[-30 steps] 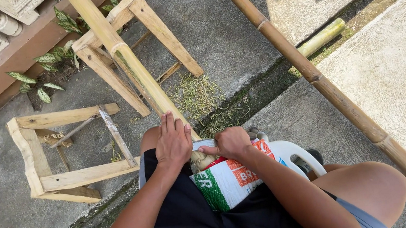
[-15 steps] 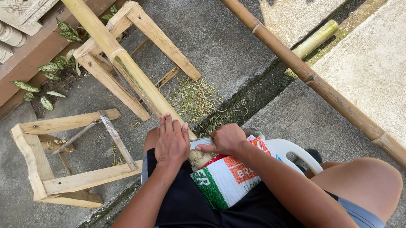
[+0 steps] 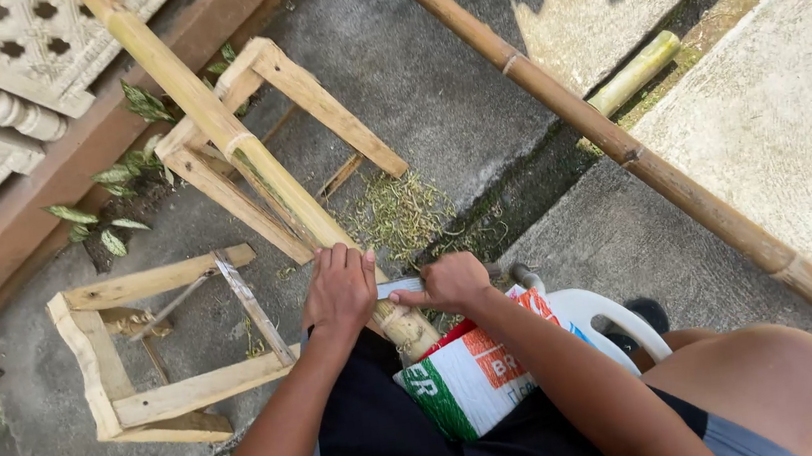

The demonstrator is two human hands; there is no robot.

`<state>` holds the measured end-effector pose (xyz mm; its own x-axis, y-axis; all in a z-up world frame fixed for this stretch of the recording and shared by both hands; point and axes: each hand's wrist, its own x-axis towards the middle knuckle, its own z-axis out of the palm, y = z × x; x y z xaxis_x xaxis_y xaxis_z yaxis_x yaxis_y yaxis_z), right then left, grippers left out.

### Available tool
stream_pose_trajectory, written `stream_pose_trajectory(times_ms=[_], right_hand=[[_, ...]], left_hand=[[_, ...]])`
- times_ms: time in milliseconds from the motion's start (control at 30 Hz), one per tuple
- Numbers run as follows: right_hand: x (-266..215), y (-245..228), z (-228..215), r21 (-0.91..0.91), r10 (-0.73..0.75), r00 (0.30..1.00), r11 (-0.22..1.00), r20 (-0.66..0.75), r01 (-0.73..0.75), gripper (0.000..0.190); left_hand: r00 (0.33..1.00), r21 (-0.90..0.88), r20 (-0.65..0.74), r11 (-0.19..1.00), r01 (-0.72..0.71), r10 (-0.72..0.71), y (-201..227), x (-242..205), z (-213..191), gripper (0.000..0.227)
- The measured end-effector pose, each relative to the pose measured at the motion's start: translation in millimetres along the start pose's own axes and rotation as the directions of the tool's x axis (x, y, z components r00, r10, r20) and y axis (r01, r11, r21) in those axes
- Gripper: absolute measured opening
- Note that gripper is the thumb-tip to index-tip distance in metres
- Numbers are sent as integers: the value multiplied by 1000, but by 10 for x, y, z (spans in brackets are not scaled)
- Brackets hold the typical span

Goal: Scraping the outer skin of a bamboo stalk with a knife.

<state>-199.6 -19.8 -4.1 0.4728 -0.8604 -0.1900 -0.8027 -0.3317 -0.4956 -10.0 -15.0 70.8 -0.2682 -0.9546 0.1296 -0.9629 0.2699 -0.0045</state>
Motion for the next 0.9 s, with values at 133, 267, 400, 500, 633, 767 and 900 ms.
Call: stream_pose_trajectory(times_ms=[133, 267, 400, 500, 633, 767, 900], right_hand=[[-173, 78, -64, -1, -2, 995, 1000, 100, 2, 96], [-310, 111, -118, 1, -53, 993, 999, 103, 53, 92], [-372, 120, -58, 4, -61, 995, 998, 84, 61, 92], [-390, 112, -85, -5, -67, 996, 998, 64, 68, 92], [-362, 151, 45, 15, -83, 996, 997, 34, 82, 91], [-301, 155, 28, 53, -83, 996, 995, 23, 81, 92], [-296, 147, 50, 41, -76, 995, 996, 59, 73, 93]], left_hand=[[982, -80, 134, 986, 145, -133, 103, -173, -36, 46], [964, -37, 104, 968, 248, -244, 138, -327, 133, 67], [903, -24, 229, 925, 378, -363, 224, -335, 83, 81], [883, 28, 269, 920, 392, -384, 210, -384, 144, 84], [869, 11, 295, 911, 412, -397, 261, -344, 90, 86], [868, 78, 299, 917, 391, -396, 287, -251, 47, 84], [884, 136, 281, 928, 348, -373, 286, -259, 93, 84]])
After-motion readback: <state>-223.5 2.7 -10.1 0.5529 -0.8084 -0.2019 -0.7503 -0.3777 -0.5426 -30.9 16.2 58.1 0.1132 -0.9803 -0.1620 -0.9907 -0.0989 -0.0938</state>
